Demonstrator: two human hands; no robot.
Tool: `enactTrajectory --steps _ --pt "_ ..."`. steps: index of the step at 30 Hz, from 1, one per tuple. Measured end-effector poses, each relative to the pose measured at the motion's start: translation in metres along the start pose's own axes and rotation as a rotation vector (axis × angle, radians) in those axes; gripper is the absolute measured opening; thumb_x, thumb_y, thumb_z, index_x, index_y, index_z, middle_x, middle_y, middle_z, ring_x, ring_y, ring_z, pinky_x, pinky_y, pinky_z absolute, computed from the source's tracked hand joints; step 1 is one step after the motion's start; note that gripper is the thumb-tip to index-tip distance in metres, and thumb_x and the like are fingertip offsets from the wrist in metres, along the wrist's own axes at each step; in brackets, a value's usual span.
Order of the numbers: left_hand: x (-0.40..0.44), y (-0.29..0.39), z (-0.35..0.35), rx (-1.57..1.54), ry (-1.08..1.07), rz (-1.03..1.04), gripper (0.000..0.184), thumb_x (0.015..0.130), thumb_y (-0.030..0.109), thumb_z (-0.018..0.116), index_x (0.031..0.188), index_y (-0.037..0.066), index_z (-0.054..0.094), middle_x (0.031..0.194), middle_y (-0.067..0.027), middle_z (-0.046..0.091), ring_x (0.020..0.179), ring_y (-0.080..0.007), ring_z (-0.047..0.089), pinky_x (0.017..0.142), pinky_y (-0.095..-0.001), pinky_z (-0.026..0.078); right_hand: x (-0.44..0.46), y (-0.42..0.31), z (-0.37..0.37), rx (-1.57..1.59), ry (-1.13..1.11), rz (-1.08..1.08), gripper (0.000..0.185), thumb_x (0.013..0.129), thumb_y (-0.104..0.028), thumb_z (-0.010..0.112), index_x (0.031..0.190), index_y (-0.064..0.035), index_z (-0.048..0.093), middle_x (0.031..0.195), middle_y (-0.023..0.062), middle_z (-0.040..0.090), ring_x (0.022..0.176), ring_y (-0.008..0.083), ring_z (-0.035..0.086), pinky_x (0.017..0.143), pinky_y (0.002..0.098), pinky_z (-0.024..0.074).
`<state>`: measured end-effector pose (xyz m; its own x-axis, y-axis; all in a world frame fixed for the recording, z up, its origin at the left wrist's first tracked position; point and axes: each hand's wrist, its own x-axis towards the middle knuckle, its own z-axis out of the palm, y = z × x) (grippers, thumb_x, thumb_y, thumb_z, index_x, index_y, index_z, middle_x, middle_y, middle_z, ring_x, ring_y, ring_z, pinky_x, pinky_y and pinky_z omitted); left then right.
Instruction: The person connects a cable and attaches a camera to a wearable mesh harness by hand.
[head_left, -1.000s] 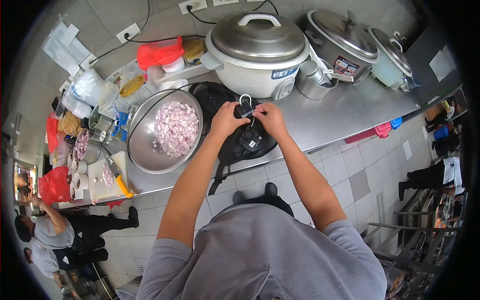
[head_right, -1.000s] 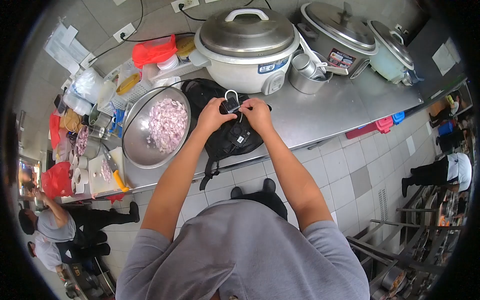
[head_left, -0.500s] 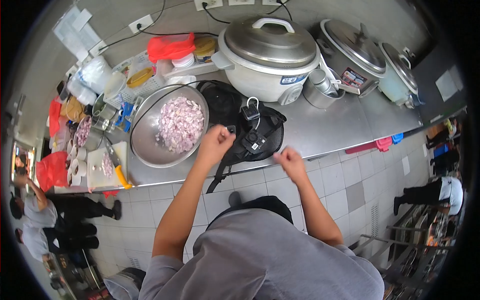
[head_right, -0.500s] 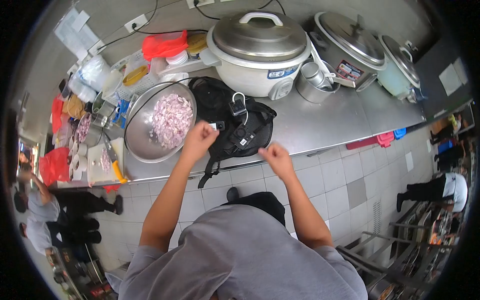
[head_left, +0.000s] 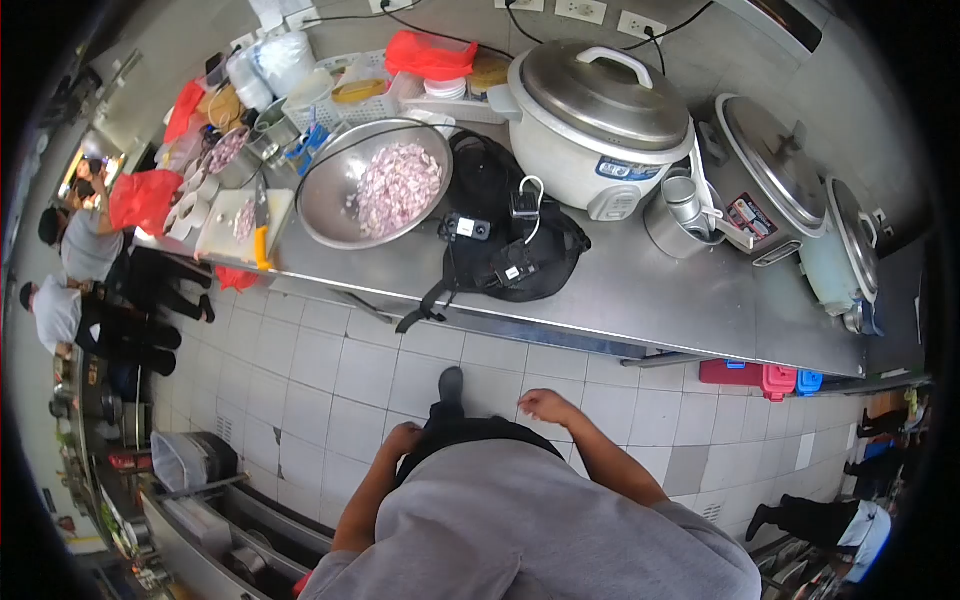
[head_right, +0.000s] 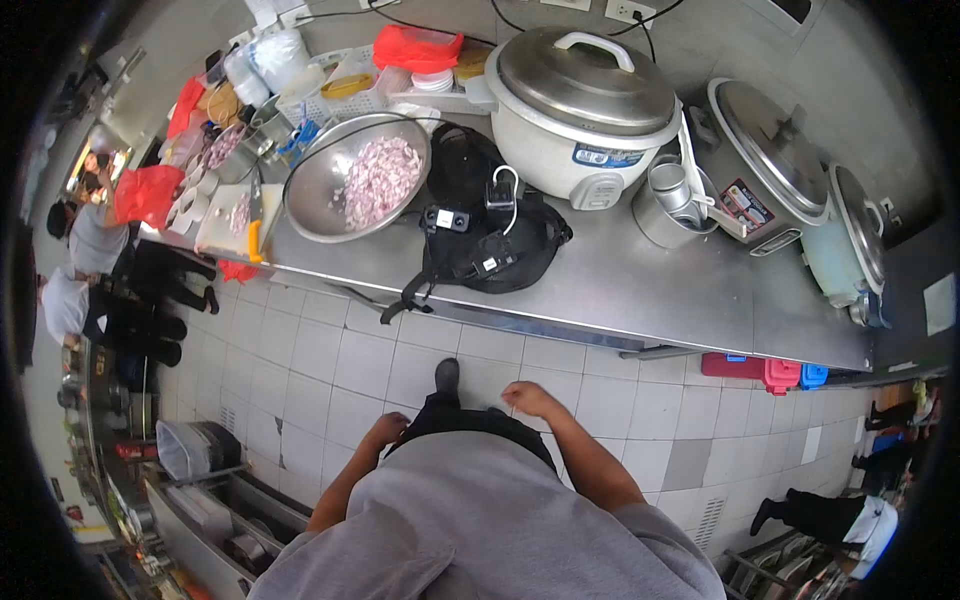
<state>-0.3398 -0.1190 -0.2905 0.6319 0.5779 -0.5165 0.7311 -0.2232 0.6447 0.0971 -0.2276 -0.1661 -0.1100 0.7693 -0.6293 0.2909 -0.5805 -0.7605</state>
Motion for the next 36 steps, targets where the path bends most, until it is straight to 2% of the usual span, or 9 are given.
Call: enactTrajectory --steps 2,5,7,11,19,21,27,32,36 --pt "-0.038 -0.026 0.025 0.493 0.097 0.510 0.031 0.087 0.030 0.070 0.096 0.000 0.071 0.080 -0.0139 0.070 0.074 -0.0208 0.071 0.061 -0.0359 0.057 -0.002 0.057 -0.017 0.063 0.117 0.092 0.026 0.095 -0.029 0.064 0.103 -0.0053 0.071 0.085 0.0070 0.070 0.068 0.0149 0.064 0.060 0.0304 0.0533" --pt "-0.095 0.055 -0.004 -0.273 0.039 -0.506 0.035 0.085 0.034 0.073 0.087 0.000 0.070 0.071 -0.0133 0.068 0.064 -0.0220 0.069 0.058 -0.0363 0.056 -0.014 0.150 -0.054 -0.149 0.110 0.317 0.029 0.093 -0.033 0.066 0.103 -0.0058 0.070 0.084 0.0073 0.070 0.064 0.0166 0.063 0.053 0.0326 0.0524" --pt "-0.113 0.066 -0.008 -0.348 0.063 -0.535 0.033 0.085 0.033 0.073 0.084 0.000 0.069 0.071 -0.0128 0.067 0.060 -0.0220 0.067 0.056 -0.0363 0.055 -0.039 0.160 -0.066 -0.133 0.118 0.525 0.029 0.091 -0.033 0.067 0.101 -0.0058 0.070 0.083 0.0068 0.070 0.063 0.0174 0.063 0.052 0.0349 0.0524" --pt "-0.130 0.051 0.010 -0.571 0.146 -0.605 0.032 0.085 0.031 0.072 0.080 0.000 0.067 0.069 -0.0103 0.066 0.054 -0.0207 0.063 0.052 -0.0357 0.051 -0.054 0.152 -0.061 -0.119 0.141 0.566 0.030 0.090 -0.035 0.067 0.099 -0.0061 0.070 0.084 0.0068 0.070 0.062 0.0183 0.064 0.052 0.0366 0.0532" --pt "-0.164 -0.008 0.056 -0.600 0.300 -0.322 0.022 0.083 0.022 0.071 0.090 0.001 0.068 0.076 -0.0072 0.069 0.065 -0.0187 0.065 0.057 -0.0365 0.052 0.058 0.045 0.026 -0.517 -0.107 0.177 0.031 0.089 -0.034 0.065 0.087 -0.0034 0.071 0.075 0.0096 0.069 0.061 0.0185 0.066 0.057 0.0326 0.0555" --pt "-0.183 -0.039 0.058 -0.710 0.335 -0.230 0.021 0.082 0.019 0.071 0.093 0.001 0.068 0.078 -0.0070 0.069 0.065 -0.0190 0.065 0.058 -0.0367 0.052 0.071 -0.002 0.065 -0.401 0.042 -0.013 0.033 0.091 -0.036 0.063 0.082 -0.0057 0.072 0.068 0.0099 0.069 0.055 0.0219 0.064 0.058 0.0382 0.0545" --pt "-0.276 -0.074 -0.002 -0.667 0.330 -0.551 0.021 0.081 0.015 0.070 0.099 0.004 0.069 0.083 -0.0071 0.071 0.066 -0.0173 0.064 0.058 -0.0319 0.053 0.095 -0.110 0.179 -0.212 0.034 -0.098 0.023 0.089 -0.028 0.071 0.096 -0.0053 0.071 0.082 0.0068 0.071 0.062 0.0170 0.066 0.056 0.0349 0.0531" --pt "-0.329 -0.135 -0.022 -0.639 0.338 -0.585 0.018 0.085 0.013 0.066 0.100 0.004 0.068 0.081 -0.0070 0.070 0.062 -0.0175 0.064 0.053 -0.0317 0.052 0.092 -0.094 0.229 -0.172 0.019 -0.142 0.028 0.090 -0.031 0.069 0.098 -0.0044 0.071 0.083 0.0072 0.070 0.065 0.0162 0.065 0.057 0.0331 0.0537" --pt "-0.342 -0.148 -0.056 -0.631 0.296 -0.574 0.020 0.088 0.014 0.063 0.104 0.003 0.066 0.084 -0.0077 0.070 0.063 -0.0192 0.065 0.053 -0.0333 0.053 0.071 -0.040 0.225 -0.387 -0.031 0.154 0.029 0.088 -0.031 0.070 0.098 -0.0039 0.072 0.077 0.0104 0.070 0.061 0.0193 0.066 0.056 0.0358 0.0552"
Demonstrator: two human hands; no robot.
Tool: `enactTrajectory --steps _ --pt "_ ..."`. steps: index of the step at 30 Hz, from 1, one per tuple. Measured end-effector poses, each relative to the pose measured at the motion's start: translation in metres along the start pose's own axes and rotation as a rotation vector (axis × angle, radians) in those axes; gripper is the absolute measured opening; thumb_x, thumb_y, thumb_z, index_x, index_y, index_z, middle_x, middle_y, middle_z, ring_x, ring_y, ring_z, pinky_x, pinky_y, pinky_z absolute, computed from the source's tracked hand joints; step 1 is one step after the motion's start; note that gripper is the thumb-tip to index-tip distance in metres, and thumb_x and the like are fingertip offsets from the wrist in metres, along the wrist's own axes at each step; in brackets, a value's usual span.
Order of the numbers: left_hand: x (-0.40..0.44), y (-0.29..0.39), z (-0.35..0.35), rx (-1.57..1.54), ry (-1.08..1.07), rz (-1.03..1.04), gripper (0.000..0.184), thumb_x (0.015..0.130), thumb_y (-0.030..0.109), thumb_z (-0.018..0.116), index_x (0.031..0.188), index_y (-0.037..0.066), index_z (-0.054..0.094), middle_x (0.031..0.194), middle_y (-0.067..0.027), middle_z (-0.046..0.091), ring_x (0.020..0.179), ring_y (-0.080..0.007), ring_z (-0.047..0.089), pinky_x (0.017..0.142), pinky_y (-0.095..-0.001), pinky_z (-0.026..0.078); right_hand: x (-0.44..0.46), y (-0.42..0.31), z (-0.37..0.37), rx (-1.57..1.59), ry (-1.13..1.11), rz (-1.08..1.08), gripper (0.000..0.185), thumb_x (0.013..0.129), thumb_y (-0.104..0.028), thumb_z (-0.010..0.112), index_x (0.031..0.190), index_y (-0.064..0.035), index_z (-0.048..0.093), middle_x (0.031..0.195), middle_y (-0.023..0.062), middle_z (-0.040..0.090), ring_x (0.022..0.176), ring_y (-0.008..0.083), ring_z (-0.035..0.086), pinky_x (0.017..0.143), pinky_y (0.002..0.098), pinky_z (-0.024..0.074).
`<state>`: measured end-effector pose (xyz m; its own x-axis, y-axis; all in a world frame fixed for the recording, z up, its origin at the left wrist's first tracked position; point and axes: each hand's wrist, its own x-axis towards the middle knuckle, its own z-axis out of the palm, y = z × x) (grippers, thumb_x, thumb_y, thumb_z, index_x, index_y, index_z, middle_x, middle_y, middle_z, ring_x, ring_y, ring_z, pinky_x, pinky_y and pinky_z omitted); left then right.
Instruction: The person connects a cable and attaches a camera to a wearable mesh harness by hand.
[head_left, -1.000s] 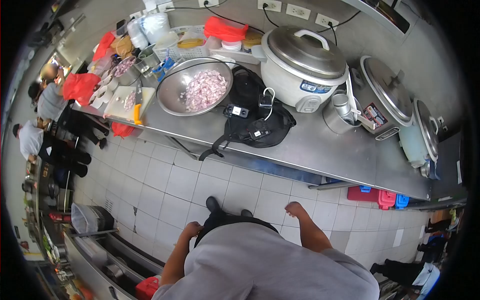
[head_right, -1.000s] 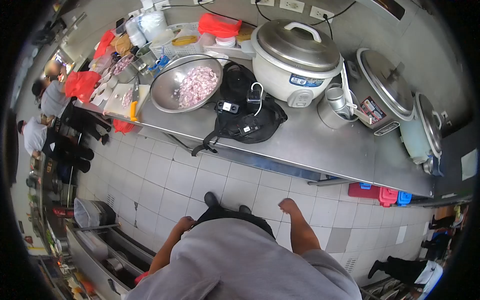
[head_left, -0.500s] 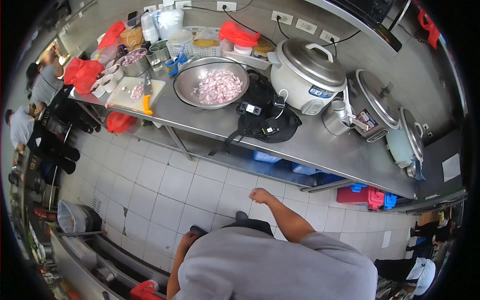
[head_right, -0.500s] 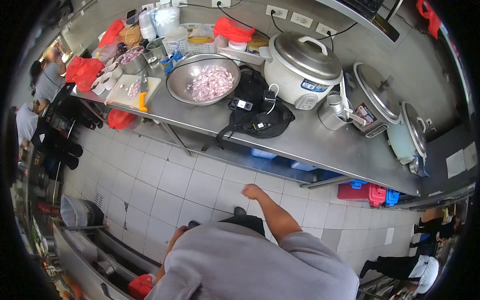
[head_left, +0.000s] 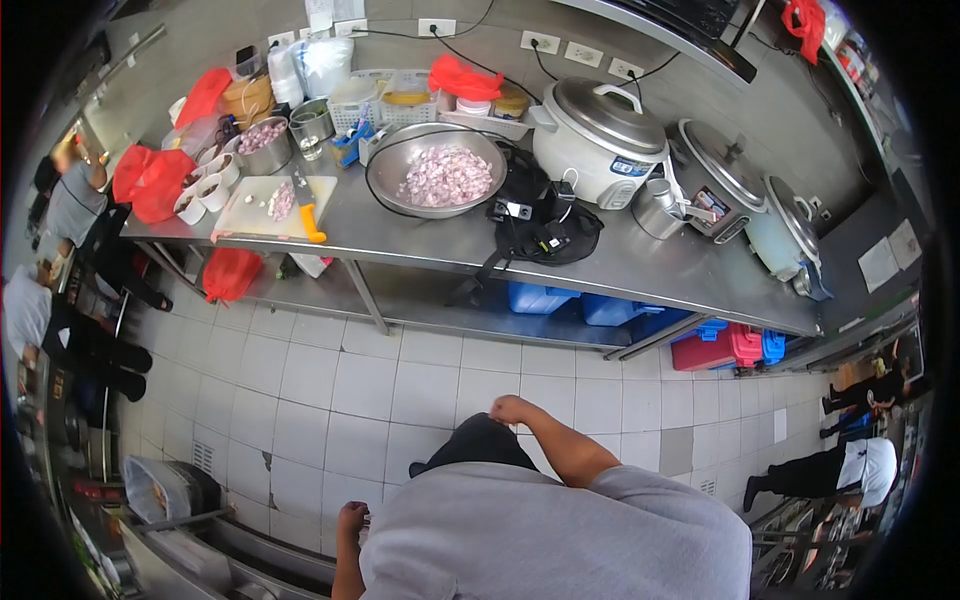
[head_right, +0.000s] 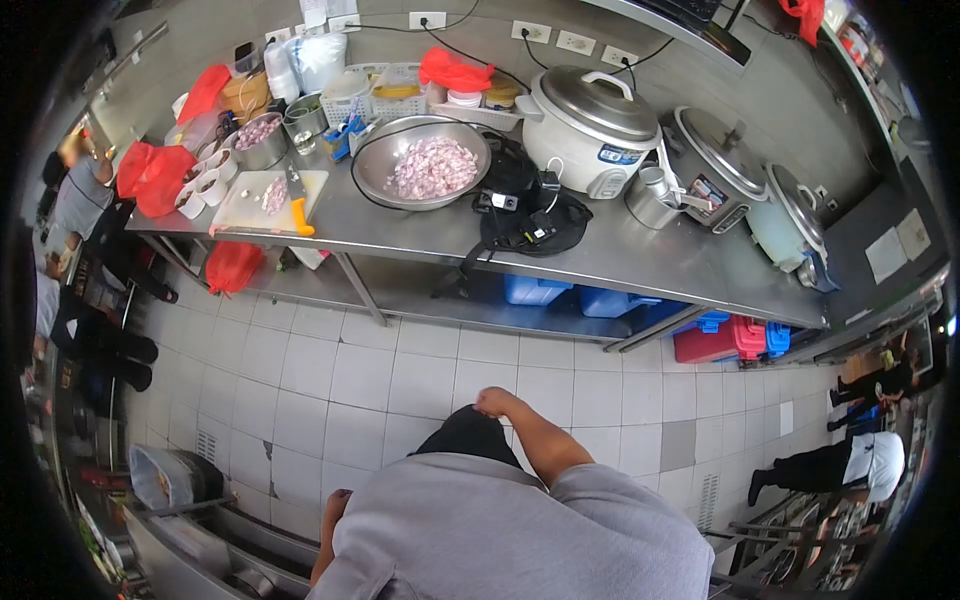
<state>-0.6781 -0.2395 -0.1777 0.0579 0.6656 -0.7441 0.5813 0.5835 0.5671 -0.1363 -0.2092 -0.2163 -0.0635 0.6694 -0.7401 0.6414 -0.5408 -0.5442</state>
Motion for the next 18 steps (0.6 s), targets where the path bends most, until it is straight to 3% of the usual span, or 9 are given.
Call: enactTrajectory --steps 3,5,8,13,15,18 --pt "0.013 0.013 -0.011 0.045 0.000 -0.090 0.022 0.089 0.014 0.062 0.107 0.003 0.065 0.087 -0.0082 0.070 0.062 -0.0202 0.066 0.052 -0.0340 0.053 -0.022 0.025 -0.006 -0.144 0.000 0.096 0.030 0.088 -0.032 0.070 0.097 -0.0037 0.072 0.081 0.0115 0.071 0.063 0.0208 0.067 0.056 0.0367 0.0559" --pt "0.031 0.010 -0.015 -0.016 -0.046 0.040 0.022 0.089 0.015 0.063 0.108 0.004 0.065 0.086 -0.0075 0.070 0.061 -0.0192 0.065 0.050 -0.0331 0.052 -0.028 0.037 -0.006 -0.018 -0.024 0.310 0.031 0.089 -0.033 0.068 0.097 -0.0035 0.072 0.084 0.0107 0.072 0.066 0.0216 0.068 0.055 0.0373 0.0559" --pt "0.054 0.035 -0.014 -0.016 -0.100 0.027 0.020 0.087 0.015 0.065 0.105 0.005 0.066 0.084 -0.0068 0.070 0.062 -0.0174 0.066 0.050 -0.0305 0.050 -0.028 0.033 -0.005 0.145 0.052 0.327 0.031 0.090 -0.034 0.067 0.098 -0.0039 0.071 0.087 0.0092 0.072 0.069 0.0206 0.068 0.054 0.0372 0.0557" --pt "0.121 0.050 -0.017 0.132 -0.160 0.181 0.018 0.083 0.014 0.069 0.095 0.002 0.070 0.078 -0.0065 0.069 0.068 -0.0158 0.067 0.056 -0.0299 0.051 -0.008 -0.012 -0.014 0.329 0.131 0.176 0.028 0.089 -0.032 0.069 0.099 -0.0050 0.070 0.086 0.0063 0.071 0.066 0.0168 0.066 0.052 0.0327 0.0539" --pt "0.141 0.063 -0.027 0.366 -0.094 0.447 0.020 0.082 0.014 0.069 0.096 0.000 0.070 0.079 -0.0079 0.070 0.069 -0.0171 0.067 0.060 -0.0316 0.054 0.006 -0.024 -0.022 0.326 0.110 0.143 0.027 0.089 -0.031 0.070 0.099 -0.0055 0.070 0.086 0.0055 0.070 0.066 0.0155 0.065 0.052 0.0312 0.0532" --pt "0.167 0.095 -0.040 0.342 -0.132 0.613 0.021 0.084 0.016 0.068 0.096 0.000 0.071 0.080 -0.0093 0.071 0.069 -0.0180 0.068 0.060 -0.0319 0.055 0.024 -0.033 -0.040 0.430 0.214 0.072 0.026 0.089 -0.030 0.069 0.100 -0.0060 0.070 0.081 0.0063 0.069 0.061 0.0174 0.065 0.048 0.0337 0.0506"
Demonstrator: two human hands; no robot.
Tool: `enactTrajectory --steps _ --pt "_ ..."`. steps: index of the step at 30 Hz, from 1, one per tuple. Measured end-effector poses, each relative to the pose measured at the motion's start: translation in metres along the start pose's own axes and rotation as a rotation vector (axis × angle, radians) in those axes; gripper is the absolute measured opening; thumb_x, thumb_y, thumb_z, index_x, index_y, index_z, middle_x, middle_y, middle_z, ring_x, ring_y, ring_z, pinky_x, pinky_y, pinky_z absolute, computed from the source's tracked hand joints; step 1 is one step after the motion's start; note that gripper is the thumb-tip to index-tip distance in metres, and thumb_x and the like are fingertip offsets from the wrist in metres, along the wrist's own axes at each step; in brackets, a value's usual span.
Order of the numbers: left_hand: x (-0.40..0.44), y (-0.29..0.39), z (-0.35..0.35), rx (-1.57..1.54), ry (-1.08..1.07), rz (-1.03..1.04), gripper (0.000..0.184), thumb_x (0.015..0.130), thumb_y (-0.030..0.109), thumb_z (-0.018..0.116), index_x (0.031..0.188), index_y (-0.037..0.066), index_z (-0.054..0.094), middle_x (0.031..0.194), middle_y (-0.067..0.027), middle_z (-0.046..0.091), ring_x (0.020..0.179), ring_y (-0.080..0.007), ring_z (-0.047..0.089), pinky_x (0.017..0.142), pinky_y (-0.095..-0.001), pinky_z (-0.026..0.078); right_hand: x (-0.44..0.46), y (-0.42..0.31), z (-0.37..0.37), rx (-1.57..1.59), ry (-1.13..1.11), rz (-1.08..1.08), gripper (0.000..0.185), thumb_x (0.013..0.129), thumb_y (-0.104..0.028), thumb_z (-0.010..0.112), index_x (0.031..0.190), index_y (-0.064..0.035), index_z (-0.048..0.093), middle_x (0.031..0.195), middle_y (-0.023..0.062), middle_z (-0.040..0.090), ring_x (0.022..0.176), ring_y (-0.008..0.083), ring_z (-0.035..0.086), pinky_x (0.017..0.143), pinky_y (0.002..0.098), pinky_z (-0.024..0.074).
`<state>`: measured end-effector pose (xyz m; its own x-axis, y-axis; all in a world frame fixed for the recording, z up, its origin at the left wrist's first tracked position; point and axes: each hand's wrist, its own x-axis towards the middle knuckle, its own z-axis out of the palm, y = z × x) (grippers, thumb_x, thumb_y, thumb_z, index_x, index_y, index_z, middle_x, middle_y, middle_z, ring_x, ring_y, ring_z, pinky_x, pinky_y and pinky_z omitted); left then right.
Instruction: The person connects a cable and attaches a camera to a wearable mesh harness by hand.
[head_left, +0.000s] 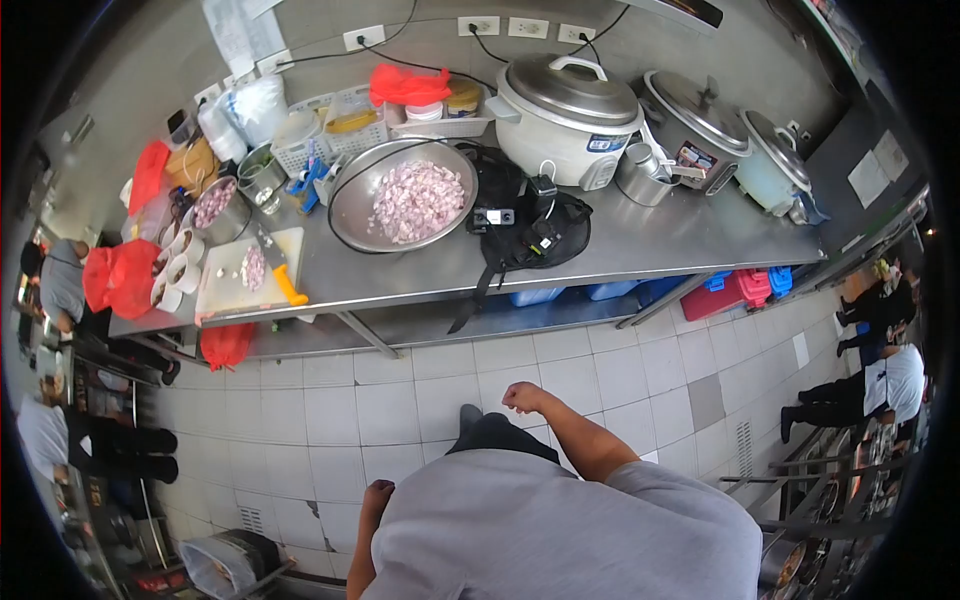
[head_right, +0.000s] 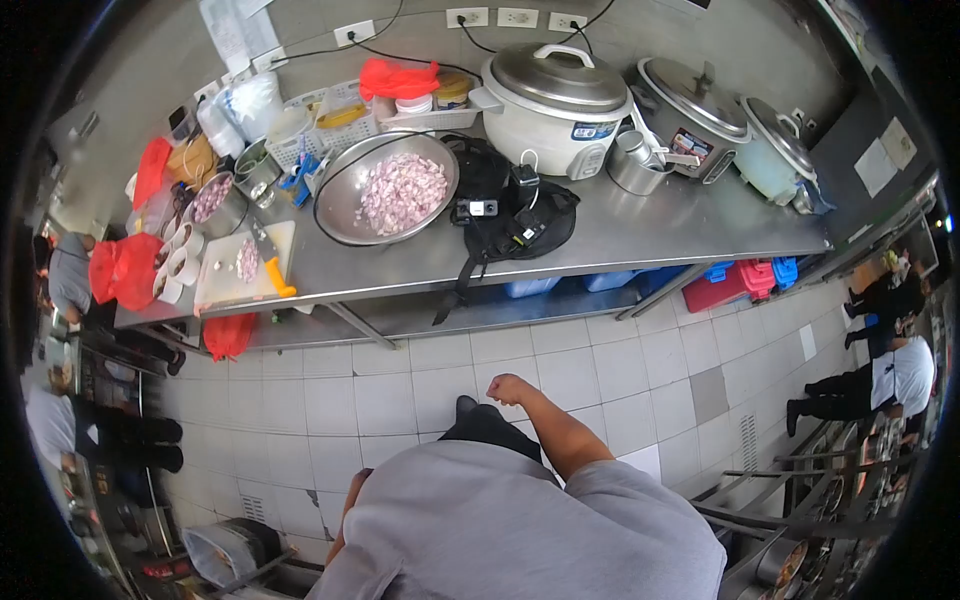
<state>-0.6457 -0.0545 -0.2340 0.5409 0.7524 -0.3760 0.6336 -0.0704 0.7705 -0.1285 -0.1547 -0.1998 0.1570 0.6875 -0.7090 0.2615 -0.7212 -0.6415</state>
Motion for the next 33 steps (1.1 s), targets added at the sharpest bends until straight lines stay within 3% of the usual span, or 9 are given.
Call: enactTrajectory --steps 1,3,7,9,18,20,22,33 --pt "0.011 0.016 -0.011 0.011 -0.007 0.004 0.021 0.084 0.016 0.068 0.096 0.000 0.071 0.080 -0.0093 0.071 0.069 -0.0180 0.068 0.060 -0.0319 0.055 0.005 -0.002 -0.005 0.013 0.004 -0.001 0.026 0.089 -0.030 0.069 0.100 -0.0060 0.070 0.081 0.0063 0.069 0.061 0.0174 0.065 0.048 0.0337 0.0506" --pt "0.036 0.047 -0.033 -0.075 -0.086 -0.299 0.022 0.085 0.017 0.066 0.100 0.001 0.070 0.083 -0.0089 0.071 0.069 -0.0181 0.068 0.056 -0.0318 0.055 0.016 -0.006 -0.018 0.052 0.019 0.045 0.027 0.088 -0.030 0.070 0.100 -0.0065 0.070 0.085 0.0048 0.070 0.065 0.0145 0.065 0.051 0.0293 0.0521" --pt "0.091 0.051 -0.049 -0.104 -0.146 -0.177 0.024 0.086 0.017 0.064 0.105 0.002 0.068 0.087 -0.0077 0.070 0.065 -0.0177 0.066 0.052 -0.0311 0.054 0.023 0.003 -0.049 0.098 0.047 0.096 0.026 0.088 -0.030 0.070 0.101 -0.0068 0.070 0.085 0.0052 0.070 0.065 0.0144 0.064 0.050 0.0290 0.0516" --pt "0.115 0.080 -0.056 -0.254 -0.060 -0.534 0.026 0.087 0.016 0.063 0.109 0.004 0.067 0.090 -0.0064 0.069 0.064 -0.0171 0.065 0.050 -0.0302 0.052 0.018 0.012 -0.062 0.113 0.096 0.130 0.027 0.088 -0.030 0.070 0.101 -0.0061 0.069 0.084 0.0054 0.069 0.063 0.0144 0.063 0.050 0.0291 0.0510" --pt "0.176 0.111 -0.048 -0.072 -0.296 -0.331 0.025 0.090 0.023 0.065 0.107 0.006 0.068 0.087 -0.0049 0.069 0.063 -0.0158 0.064 0.052 -0.0309 0.052 -0.002 0.059 -0.063 0.247 0.210 0.248 0.028 0.089 -0.029 0.069 0.101 -0.0038 0.068 0.080 0.0070 0.068 0.061 0.0177 0.063 0.049 0.0335 0.0527" --pt "0.187 0.119 -0.051 -0.030 -0.335 -0.272 0.025 0.090 0.024 0.066 0.106 0.006 0.068 0.086 -0.0046 0.069 0.063 -0.0157 0.064 0.052 -0.0313 0.052 -0.010 0.059 -0.046 0.374 0.226 0.288 0.023 0.087 -0.026 0.071 0.098 -0.0065 0.069 0.078 0.0053 0.066 0.058 0.0147 0.059 0.045 0.0291 0.0450" --pt "0.199 0.116 -0.054 0.030 -0.358 -0.257 0.024 0.089 0.024 0.067 0.104 0.006 0.068 0.084 -0.0045 0.068 0.062 -0.0154 0.063 0.051 -0.0313 0.052 -0.016 0.054 -0.032 0.310 0.187 0.270 0.025 0.087 -0.027 0.070 0.099 -0.0054 0.069 0.078 0.0048 0.066 0.059 0.0150 0.060 0.045 0.0298 0.0460" --pt "0.235 0.091 -0.071 -0.066 -0.375 -0.427 0.022 0.086 0.020 0.067 0.103 0.006 0.066 0.083 -0.0034 0.065 0.061 -0.0153 0.062 0.050 -0.0312 0.051 -0.011 0.047 -0.009 0.373 0.276 0.255 0.029 0.084 -0.031 0.069 0.094 -0.0032 0.068 0.077 0.0062 0.067 0.059 0.0152 0.062 0.049 0.0329 0.0515"
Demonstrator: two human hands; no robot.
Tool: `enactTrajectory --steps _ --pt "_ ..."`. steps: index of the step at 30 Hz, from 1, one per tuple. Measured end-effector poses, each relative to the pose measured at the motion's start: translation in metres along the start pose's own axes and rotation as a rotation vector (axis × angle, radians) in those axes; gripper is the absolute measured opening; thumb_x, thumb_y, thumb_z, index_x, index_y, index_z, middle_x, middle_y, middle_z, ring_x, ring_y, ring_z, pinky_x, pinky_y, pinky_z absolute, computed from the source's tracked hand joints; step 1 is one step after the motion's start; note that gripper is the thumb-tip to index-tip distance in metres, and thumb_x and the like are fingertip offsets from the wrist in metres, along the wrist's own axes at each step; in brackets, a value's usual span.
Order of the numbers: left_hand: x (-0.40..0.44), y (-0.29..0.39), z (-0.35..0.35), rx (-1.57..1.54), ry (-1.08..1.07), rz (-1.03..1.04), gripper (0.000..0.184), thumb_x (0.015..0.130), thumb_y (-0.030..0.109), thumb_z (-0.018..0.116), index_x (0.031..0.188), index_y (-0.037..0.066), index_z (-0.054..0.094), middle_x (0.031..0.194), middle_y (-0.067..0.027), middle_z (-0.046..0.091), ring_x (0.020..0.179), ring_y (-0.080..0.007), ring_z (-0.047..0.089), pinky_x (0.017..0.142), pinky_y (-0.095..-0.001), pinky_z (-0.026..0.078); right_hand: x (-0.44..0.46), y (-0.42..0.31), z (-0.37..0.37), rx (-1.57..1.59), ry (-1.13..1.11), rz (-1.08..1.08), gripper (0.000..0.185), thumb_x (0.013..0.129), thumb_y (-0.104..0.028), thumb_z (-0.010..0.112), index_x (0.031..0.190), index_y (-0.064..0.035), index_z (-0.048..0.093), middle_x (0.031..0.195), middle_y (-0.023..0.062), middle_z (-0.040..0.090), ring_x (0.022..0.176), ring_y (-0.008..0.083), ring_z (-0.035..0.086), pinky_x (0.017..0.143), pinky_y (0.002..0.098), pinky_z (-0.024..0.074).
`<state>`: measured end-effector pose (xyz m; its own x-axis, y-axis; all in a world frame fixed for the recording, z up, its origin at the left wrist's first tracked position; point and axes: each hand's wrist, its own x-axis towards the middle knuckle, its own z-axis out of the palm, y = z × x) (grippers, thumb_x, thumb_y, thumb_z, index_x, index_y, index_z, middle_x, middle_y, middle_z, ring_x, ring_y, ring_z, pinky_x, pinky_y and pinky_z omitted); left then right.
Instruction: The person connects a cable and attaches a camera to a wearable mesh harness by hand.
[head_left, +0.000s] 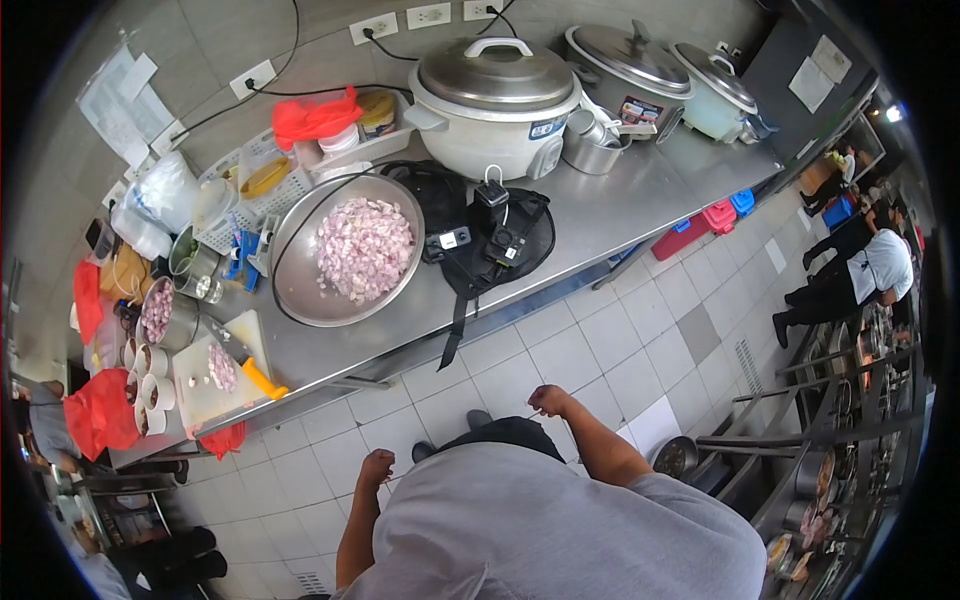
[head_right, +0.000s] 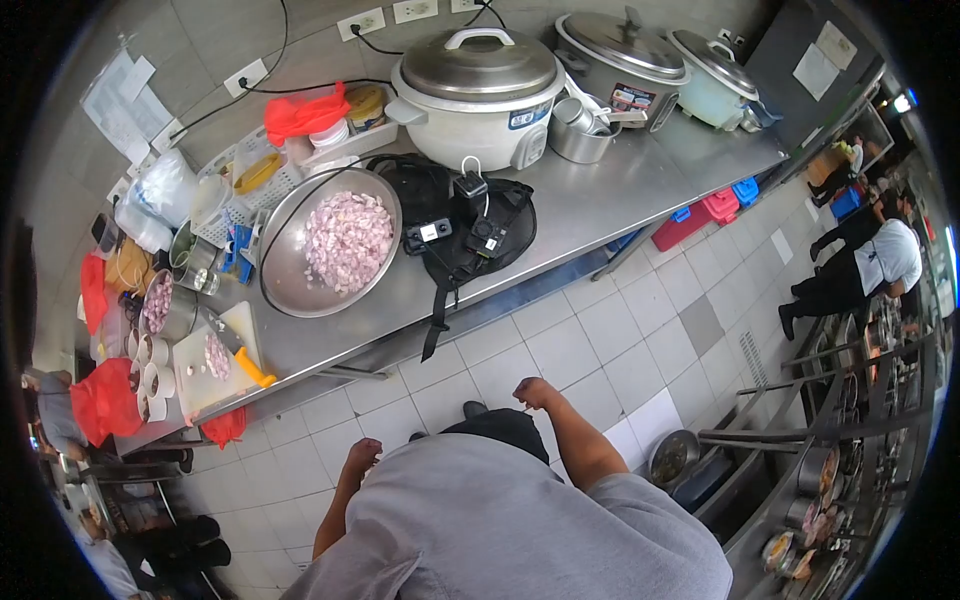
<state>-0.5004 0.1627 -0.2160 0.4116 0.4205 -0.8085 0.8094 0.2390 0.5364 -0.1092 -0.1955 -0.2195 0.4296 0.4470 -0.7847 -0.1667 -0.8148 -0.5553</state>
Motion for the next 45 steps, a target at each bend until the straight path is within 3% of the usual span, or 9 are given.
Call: enactTrajectory --steps 3,5,8,13,26,29,32,34,45 --pt "0.005 -0.004 0.002 0.024 -0.024 0.003 0.023 0.086 0.022 0.067 0.104 0.007 0.065 0.083 -0.0028 0.065 0.063 -0.0155 0.062 0.050 -0.0315 0.051 0.017 0.015 -0.004 -0.209 -0.063 -0.229 0.028 0.088 -0.031 0.071 0.101 -0.0056 0.069 0.082 0.0047 0.068 0.062 0.0138 0.061 0.049 0.0289 0.0491" --pt "0.018 -0.018 0.003 0.026 -0.039 0.006 0.024 0.086 0.023 0.067 0.104 0.008 0.066 0.084 -0.0025 0.065 0.063 -0.0156 0.062 0.051 -0.0318 0.051 -0.003 -0.011 -0.006 -0.001 -0.019 0.026 0.028 0.089 -0.031 0.071 0.101 -0.0058 0.069 0.082 0.0051 0.068 0.062 0.0144 0.061 0.049 0.0284 0.0483" --pt "0.033 -0.039 -0.003 0.288 -0.137 0.436 0.024 0.086 0.024 0.067 0.105 0.008 0.066 0.084 -0.0024 0.066 0.065 -0.0160 0.062 0.052 -0.0324 0.052 -0.005 -0.018 -0.007 0.002 -0.031 0.043 0.028 0.088 -0.030 0.071 0.101 -0.0058 0.069 0.081 0.0055 0.068 0.063 0.0148 0.061 0.049 0.0284 0.0479" --pt "-0.001 0.000 0.005 0.186 -0.013 0.087 0.025 0.086 0.023 0.066 0.105 0.007 0.066 0.085 -0.0035 0.066 0.064 -0.0164 0.062 0.053 -0.0323 0.051 -0.004 -0.022 -0.005 0.024 -0.025 -0.002 0.028 0.085 -0.030 0.071 0.095 -0.0042 0.068 0.078 0.0059 0.067 0.059 0.0153 0.061 0.048 0.0313 0.0490" --pt "-0.027 0.024 0.021 0.214 0.035 0.106 0.024 0.090 0.022 0.062 0.107 0.006 0.067 0.087 -0.0047 0.067 0.064 -0.0168 0.064 0.052 -0.0323 0.051 0.014 -0.035 -0.025 -0.057 -0.058 -0.013 0.025 0.087 -0.028 0.071 0.098 -0.0059 0.068 0.080 0.0047 0.066 0.060 0.0133 0.060 0.047 0.0285 0.0480" --pt "0.002 -0.012 0.023 0.205 -0.012 0.161 0.023 0.091 0.022 0.062 0.107 0.006 0.067 0.087 -0.0045 0.067 0.065 -0.0164 0.064 0.052 -0.0315 0.051 0.015 -0.039 -0.031 -0.044 -0.075 0.006 0.025 0.087 -0.028 0.071 0.099 -0.0060 0.068 0.081 0.0044 0.066 0.061 0.0134 0.060 0.048 0.0289 0.0481" --pt "0.023 -0.044 0.032 0.335 -0.030 0.582 0.024 0.091 0.023 0.062 0.108 0.006 0.068 0.086 -0.0051 0.068 0.064 -0.0163 0.063 0.052 -0.0312 0.051 0.020 -0.040 -0.036 -0.084 -0.091 0.000 0.025 0.088 -0.027 0.071 0.100 -0.0055 0.068 0.082 0.0046 0.067 0.061 0.0136 0.060 0.048 0.0291 0.0483" --pt "-0.005 -0.018 0.044 -0.080 0.038 0.047 0.025 0.092 0.024 0.063 0.107 0.006 0.068 0.085 -0.0055 0.068 0.063 -0.0161 0.063 0.052 -0.0317 0.052 0.025 -0.042 -0.039 -0.119 -0.108 0.004 0.025 0.088 -0.027 0.071 0.100 -0.0051 0.068 0.082 0.0049 0.067 0.062 0.0138 0.061 0.049 0.0291 0.0487" --pt "-0.055 -0.035 0.080 0.047 0.102 0.046 0.029 0.090 0.026 0.065 0.107 0.003 0.068 0.087 -0.0082 0.070 0.063 -0.0174 0.064 0.051 -0.0328 0.053 0.038 -0.061 -0.040 -0.210 -0.185 -0.061 0.029 0.088 -0.031 0.069 0.099 -0.0046 0.069 0.086 0.0053 0.068 0.064 0.0138 0.063 0.052 0.0294 0.0511"
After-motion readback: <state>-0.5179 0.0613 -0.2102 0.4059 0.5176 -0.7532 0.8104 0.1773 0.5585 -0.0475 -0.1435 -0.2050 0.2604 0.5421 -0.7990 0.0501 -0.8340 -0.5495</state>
